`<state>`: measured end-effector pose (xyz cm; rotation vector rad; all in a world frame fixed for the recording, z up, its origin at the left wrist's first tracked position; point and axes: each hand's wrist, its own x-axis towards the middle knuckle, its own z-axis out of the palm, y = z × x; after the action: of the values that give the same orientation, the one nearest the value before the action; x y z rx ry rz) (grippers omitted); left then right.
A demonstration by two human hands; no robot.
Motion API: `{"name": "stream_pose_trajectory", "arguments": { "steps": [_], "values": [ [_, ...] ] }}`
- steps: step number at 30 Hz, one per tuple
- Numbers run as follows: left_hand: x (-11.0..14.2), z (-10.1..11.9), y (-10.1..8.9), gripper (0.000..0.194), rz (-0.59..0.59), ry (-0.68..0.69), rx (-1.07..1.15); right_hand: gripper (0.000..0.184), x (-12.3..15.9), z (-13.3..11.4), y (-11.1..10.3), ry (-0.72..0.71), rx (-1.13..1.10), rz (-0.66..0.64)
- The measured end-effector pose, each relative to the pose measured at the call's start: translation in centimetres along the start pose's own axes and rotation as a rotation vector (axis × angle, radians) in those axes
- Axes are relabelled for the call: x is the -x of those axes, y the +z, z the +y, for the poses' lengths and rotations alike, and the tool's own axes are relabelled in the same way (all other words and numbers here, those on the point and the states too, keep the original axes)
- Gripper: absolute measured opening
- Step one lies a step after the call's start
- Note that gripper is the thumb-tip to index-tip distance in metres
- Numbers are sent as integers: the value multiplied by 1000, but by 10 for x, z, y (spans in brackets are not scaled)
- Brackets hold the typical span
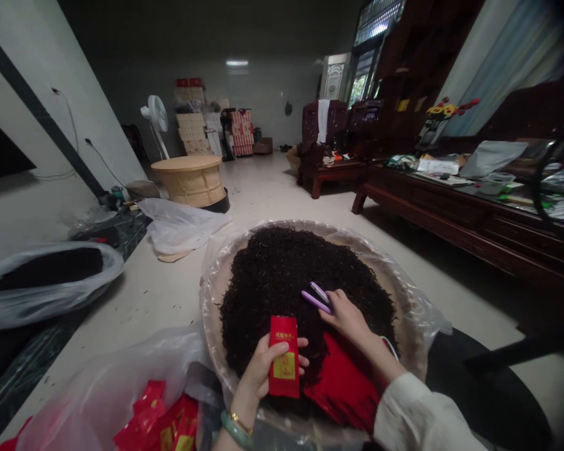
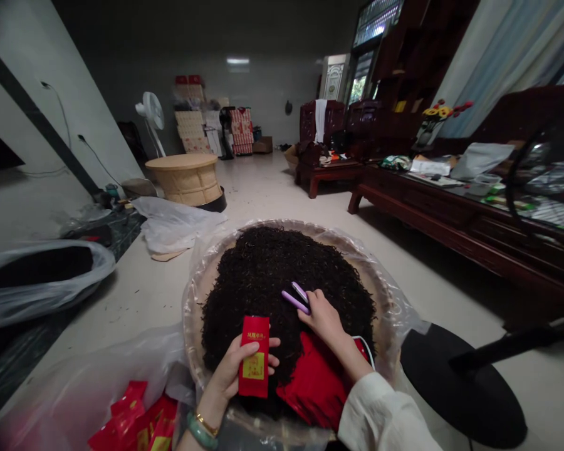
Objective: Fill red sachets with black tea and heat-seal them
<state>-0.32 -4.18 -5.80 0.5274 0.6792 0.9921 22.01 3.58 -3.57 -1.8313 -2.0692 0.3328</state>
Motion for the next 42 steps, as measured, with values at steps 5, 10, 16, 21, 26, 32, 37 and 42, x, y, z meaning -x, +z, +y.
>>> {"name": "stream_pose_trajectory", "arguments": {
  "steps": [5, 10, 16, 21, 26, 32, 37, 42],
  "values": [
    [2, 3, 4, 45, -32, -1, 5, 53, 0, -8, -35, 144, -534, -317],
    [3, 2, 10, 44, -10, -5, -49, 56, 12, -43, -66, -79, -577, -576],
    [2, -3, 9, 43, -14, -2, -77, 39, 23, -74, -66, -260, -458, -516],
    [6, 1, 14, 46, -29, 7, -134, 27, 26, -80, -64, -273, -408, -480],
    [12, 9, 25, 51, -15, -19, -170, 27, 28, -80, -62, -283, -409, -453],
    [12, 12, 27, 55, -25, -32, -223, 34, 28, -81, -60, -330, -373, -406],
    [11, 13, 26, 55, -6, -16, -234, 30, 25, -75, -56, -303, -418, -426],
    [11, 12, 26, 56, -5, 1, -241, 31, 24, -68, -54, -284, -445, -483]
  ]
}}
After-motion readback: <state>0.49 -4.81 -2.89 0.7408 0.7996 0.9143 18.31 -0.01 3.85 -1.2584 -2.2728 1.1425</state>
